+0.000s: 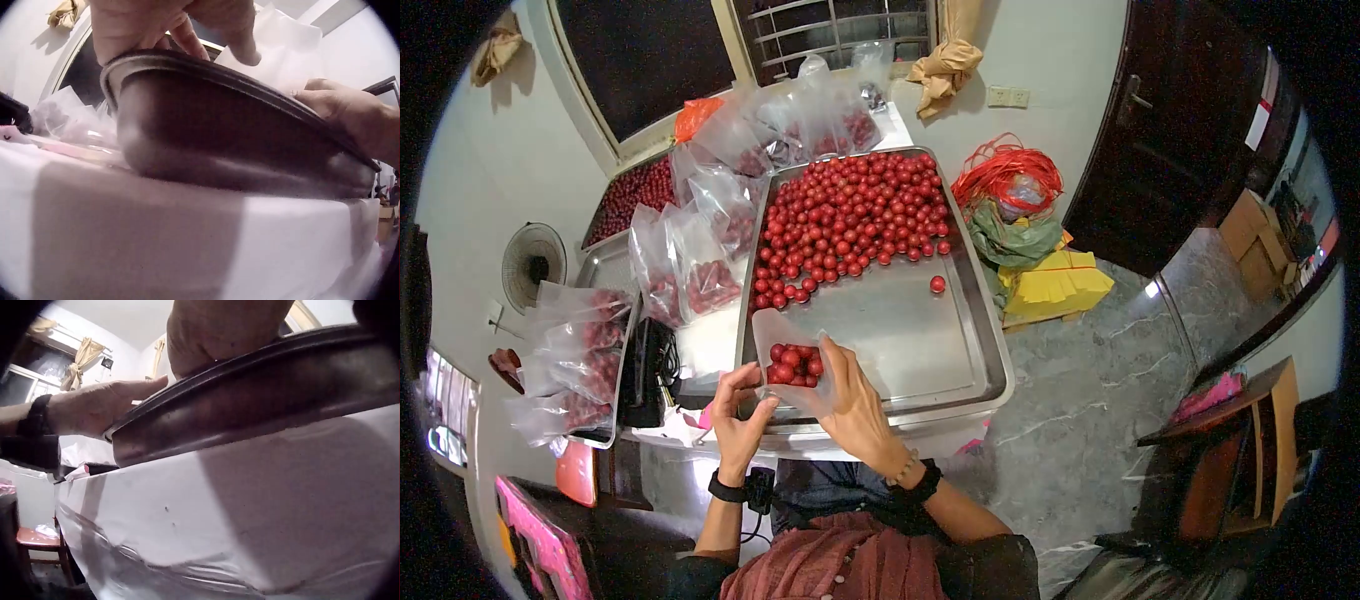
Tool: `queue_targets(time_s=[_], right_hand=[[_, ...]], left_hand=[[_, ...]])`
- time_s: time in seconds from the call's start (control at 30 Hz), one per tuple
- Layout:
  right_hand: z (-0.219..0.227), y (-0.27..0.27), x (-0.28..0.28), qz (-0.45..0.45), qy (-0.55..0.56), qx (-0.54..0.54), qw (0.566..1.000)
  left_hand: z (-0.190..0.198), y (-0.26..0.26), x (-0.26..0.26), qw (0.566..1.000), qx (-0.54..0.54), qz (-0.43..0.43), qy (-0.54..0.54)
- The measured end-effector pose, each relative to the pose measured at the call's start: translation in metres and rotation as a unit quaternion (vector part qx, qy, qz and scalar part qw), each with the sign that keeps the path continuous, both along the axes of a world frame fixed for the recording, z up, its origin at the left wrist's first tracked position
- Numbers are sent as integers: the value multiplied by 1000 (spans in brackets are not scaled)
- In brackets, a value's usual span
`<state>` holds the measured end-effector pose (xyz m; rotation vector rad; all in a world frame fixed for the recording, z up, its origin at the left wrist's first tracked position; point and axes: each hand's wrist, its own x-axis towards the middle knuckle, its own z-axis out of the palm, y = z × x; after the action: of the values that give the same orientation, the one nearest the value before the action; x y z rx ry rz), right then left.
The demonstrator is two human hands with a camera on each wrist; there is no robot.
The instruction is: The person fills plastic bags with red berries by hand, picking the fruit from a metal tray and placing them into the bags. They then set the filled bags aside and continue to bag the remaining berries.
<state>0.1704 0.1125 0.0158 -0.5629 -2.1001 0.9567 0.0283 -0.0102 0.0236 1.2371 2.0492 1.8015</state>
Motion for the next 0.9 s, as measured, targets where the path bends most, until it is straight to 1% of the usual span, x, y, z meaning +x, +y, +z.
queue_targets(time_s=[0.03,0.1,0.2,0.27,0.37,0.5,0.53,0.57,0.6,0.63,0.67,0.7,0.8,0.83,0.9], right_hand=[[-1,0,0,-3,3,3,1000],[-9,2,0,-5,-1,46,999],[-7,2,0,-5,-1,47,999],[-7,2,-1,-15,-5,54,998],[-9,0,-3,-48,-54,62,995],[-19,2,-8,-61,-15,103,993],[-21,1,-9,-60,-17,104,993],[-23,1,-9,-57,-22,99,993],[-20,2,-9,-54,-26,96,994],[-15,1,-7,-49,-36,79,995],[-13,1,-7,-50,-37,84,995],[-12,0,-8,-48,-30,80,995],[-12,0,-8,-39,-28,67,997],[-13,1,-9,-31,-30,53,998],[-15,3,-8,-24,-39,60,997]], left_hand=[[1,3,2,1000,10,4,9],[-9,8,0,1000,14,5,7],[-23,11,-3,999,27,21,24],[-27,11,-5,997,59,32,33],[-23,10,-2,996,69,42,33],[-27,14,-2,993,97,51,45],[-29,12,-2,992,100,58,44],[-34,14,-5,988,128,53,67],[-33,12,-4,988,131,54,64],[-31,12,-3,987,127,65,78],[-29,13,-2,985,125,75,93],[-27,11,0,988,119,75,60],[-30,12,-1,987,134,73,41],[-30,11,-1,986,136,76,50],[-31,11,-2,986,139,82,50]])
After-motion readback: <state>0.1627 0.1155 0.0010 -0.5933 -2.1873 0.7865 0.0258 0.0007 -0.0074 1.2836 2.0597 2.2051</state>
